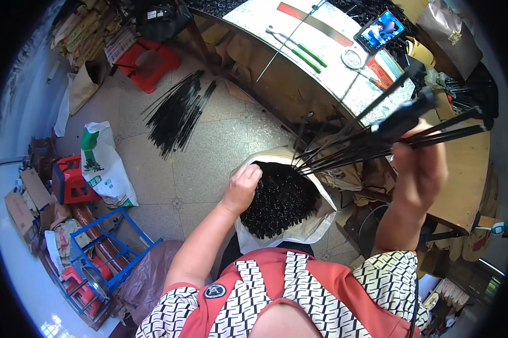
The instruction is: Gathering black rods from the floor and organizing them inside a large paper bag at a workstation.
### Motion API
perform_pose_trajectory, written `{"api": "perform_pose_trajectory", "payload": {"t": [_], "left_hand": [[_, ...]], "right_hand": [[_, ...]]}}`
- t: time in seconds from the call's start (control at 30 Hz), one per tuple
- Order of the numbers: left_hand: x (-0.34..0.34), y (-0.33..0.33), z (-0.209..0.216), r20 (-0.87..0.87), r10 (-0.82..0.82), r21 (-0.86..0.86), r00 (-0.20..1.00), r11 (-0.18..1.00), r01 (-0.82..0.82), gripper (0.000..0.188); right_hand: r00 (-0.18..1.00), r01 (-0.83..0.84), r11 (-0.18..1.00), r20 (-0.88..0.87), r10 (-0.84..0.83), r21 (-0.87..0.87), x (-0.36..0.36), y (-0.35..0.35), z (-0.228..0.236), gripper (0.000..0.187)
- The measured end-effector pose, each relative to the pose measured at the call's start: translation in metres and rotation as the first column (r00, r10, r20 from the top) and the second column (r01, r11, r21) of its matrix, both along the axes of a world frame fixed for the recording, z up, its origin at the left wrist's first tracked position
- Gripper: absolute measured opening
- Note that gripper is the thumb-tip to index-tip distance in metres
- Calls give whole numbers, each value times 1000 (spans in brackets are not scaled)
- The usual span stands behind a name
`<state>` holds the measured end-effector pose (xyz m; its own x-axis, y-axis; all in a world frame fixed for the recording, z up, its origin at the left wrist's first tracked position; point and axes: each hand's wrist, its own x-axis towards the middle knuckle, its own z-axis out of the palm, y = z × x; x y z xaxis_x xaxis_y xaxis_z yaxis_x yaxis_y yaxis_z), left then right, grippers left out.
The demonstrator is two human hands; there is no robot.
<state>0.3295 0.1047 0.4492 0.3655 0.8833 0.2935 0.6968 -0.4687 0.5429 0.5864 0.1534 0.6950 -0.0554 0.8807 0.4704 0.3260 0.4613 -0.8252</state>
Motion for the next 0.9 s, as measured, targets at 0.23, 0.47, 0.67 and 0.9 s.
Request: {"api": "perform_pose_trajectory", "payload": {"t": [0.23,0.47,0.67,0.9], "left_hand": [[-11,23,-8,-38,294,-38,955,955,-295,3],[13,5,3,151,113,-144,982,985,-91,28],[-24,-60,-16,-96,589,-426,802,704,-568,86],[-37,-155,-96,-288,610,-526,738,543,-655,45]], "right_hand": [[984,16,989,-176,10,146,25,5,-2,21],[958,-11,992,-282,45,123,39,-7,-9,22],[969,-9,995,-246,33,100,48,-21,-11,21],[972,50,995,-233,-28,89,43,-42,-21,20]]}}
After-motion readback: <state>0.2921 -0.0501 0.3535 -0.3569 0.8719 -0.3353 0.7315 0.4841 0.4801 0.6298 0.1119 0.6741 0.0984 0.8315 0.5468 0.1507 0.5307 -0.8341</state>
